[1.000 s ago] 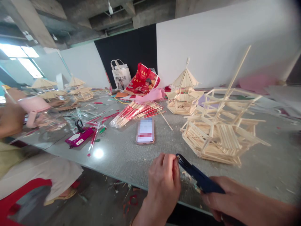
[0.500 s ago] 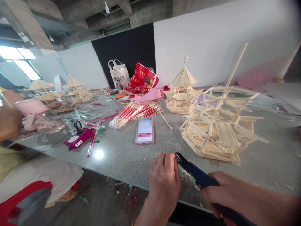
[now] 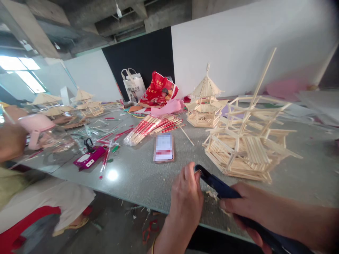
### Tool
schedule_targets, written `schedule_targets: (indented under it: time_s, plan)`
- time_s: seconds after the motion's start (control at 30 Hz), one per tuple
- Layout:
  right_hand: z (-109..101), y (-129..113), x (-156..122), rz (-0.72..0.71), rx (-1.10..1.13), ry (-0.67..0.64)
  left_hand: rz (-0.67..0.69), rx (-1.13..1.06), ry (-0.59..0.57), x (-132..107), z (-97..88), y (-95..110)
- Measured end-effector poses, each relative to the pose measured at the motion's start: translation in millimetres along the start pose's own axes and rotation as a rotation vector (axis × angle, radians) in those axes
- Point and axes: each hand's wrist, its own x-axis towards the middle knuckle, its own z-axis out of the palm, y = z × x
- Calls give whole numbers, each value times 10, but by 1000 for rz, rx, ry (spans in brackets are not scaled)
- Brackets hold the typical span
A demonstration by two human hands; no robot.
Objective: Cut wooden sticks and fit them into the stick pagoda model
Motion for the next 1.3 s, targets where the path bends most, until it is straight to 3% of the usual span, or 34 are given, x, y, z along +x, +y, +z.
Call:
schedule_targets:
  time_s: [0.2, 0.4, 0.63, 0.83, 1.13, 1.3]
  plan:
    - [-14, -102, 111, 41, -37, -4, -47, 211, -244, 85, -72, -43]
    - [-1, -312, 25, 29, -108, 85, 24, 289, -317, 143, -68, -93]
    - [-51, -301, 118, 29, -142, 99, 28, 304, -339, 158, -27, -141]
    - [-51, -371, -33, 127, -129, 108, 5, 300, -324, 139, -50, -115]
    - [-10, -340, -181, 8, -232, 145, 6, 318, -312, 139, -160, -95]
    - [-37, -308, -153, 65, -299, 189, 29, 294, -309, 112, -137, -89]
